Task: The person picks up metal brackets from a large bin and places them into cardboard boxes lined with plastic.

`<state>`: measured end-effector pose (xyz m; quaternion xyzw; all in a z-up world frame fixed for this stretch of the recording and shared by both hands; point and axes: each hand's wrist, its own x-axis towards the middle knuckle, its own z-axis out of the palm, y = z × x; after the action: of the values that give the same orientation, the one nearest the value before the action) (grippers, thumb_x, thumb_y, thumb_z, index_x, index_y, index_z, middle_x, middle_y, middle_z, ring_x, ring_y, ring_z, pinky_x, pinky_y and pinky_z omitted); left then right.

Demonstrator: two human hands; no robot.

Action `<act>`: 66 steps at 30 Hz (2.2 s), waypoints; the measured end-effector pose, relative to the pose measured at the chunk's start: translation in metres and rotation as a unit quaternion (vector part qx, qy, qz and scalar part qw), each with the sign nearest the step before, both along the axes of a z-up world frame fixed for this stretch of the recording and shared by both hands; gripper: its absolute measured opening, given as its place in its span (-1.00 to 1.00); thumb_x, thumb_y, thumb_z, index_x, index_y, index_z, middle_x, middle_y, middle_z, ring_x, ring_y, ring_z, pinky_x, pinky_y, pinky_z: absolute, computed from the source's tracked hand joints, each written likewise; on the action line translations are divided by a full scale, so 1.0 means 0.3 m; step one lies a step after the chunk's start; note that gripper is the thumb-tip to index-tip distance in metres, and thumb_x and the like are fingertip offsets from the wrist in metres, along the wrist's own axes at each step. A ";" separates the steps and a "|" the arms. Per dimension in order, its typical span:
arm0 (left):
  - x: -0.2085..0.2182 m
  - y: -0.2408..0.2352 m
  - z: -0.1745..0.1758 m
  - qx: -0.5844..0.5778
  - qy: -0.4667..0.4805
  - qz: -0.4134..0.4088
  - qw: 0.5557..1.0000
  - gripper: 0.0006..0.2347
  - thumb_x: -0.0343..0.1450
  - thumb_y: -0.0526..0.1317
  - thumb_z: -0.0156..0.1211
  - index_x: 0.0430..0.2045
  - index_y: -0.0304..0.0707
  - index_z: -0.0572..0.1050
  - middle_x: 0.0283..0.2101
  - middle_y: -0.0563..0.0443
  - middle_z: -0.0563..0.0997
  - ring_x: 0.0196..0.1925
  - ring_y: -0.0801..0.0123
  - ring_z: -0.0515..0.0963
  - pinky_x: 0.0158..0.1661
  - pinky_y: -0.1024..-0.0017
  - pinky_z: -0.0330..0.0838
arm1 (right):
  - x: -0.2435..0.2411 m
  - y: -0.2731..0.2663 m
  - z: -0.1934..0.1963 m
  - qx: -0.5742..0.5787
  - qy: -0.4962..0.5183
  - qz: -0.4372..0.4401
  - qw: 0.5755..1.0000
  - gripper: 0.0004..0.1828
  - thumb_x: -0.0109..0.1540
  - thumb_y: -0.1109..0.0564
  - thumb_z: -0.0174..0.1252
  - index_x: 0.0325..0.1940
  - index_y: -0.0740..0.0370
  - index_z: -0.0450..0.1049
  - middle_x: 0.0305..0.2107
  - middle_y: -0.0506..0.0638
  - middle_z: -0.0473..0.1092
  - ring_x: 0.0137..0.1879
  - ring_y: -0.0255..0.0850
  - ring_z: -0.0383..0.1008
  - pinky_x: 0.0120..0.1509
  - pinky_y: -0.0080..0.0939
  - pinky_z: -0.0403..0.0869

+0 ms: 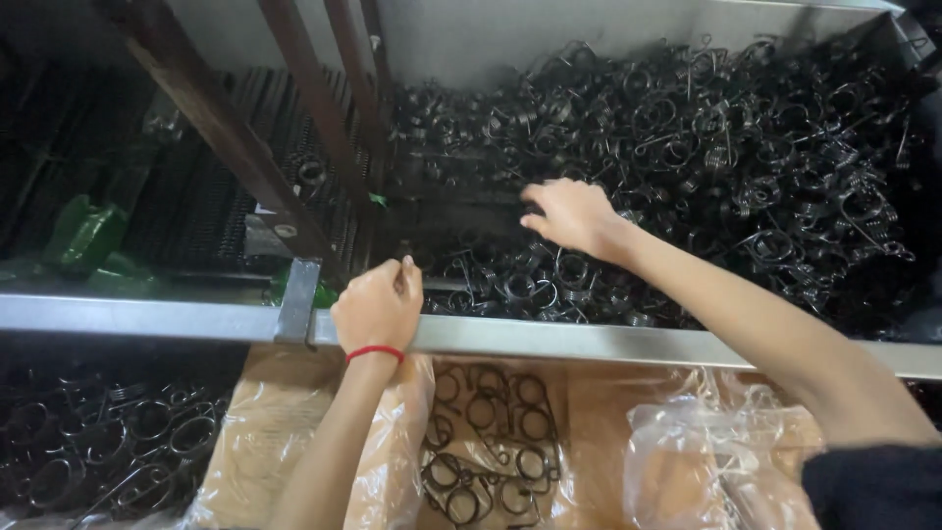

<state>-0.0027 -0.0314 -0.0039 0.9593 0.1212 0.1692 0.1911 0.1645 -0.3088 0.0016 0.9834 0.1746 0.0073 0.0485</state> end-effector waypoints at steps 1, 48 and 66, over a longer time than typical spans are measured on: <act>-0.003 -0.004 0.006 -0.002 -0.002 0.003 1.000 -0.61 0.50 0.11 -0.09 -0.62 -0.04 0.54 -0.56 -0.13 0.61 -0.37 -0.08 0.70 -0.29 0.04 0.60 | 0.044 -0.012 -0.072 -0.002 -0.002 0.003 1.000 -0.50 0.23 -0.41 0.11 0.20 -0.33 0.47 -0.09 -0.13 0.54 -0.01 0.05 0.62 0.00 0.21 0.55; 0.004 -0.001 0.002 -0.030 0.008 -0.001 1.000 -0.64 0.48 0.07 -0.11 -0.54 -0.03 0.59 -0.51 -0.10 0.66 -0.34 -0.09 0.72 -0.26 0.04 0.61 | -0.082 -0.031 0.467 0.191 0.234 0.114 0.947 -0.33 0.18 0.27 -0.09 0.42 0.38 0.29 -0.34 0.48 0.55 -0.27 0.15 0.61 -0.08 0.14 0.57; -0.026 -0.008 0.079 -0.067 0.048 -0.019 0.996 -0.61 0.53 -0.01 -0.10 -0.63 -0.19 0.55 -0.45 -0.15 0.66 -0.39 -0.15 0.61 -0.33 0.03 0.46 | -0.351 -0.140 0.782 0.585 0.096 -0.211 0.778 -0.54 0.43 0.32 -0.19 0.39 0.10 0.36 -0.11 0.19 0.50 -0.41 -0.45 0.31 -0.46 -0.57 0.28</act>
<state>-0.0106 -0.0338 0.0197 0.9535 0.1233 0.1107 0.2517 0.0592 -0.3510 0.2362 0.8304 -0.0708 0.0027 -0.5526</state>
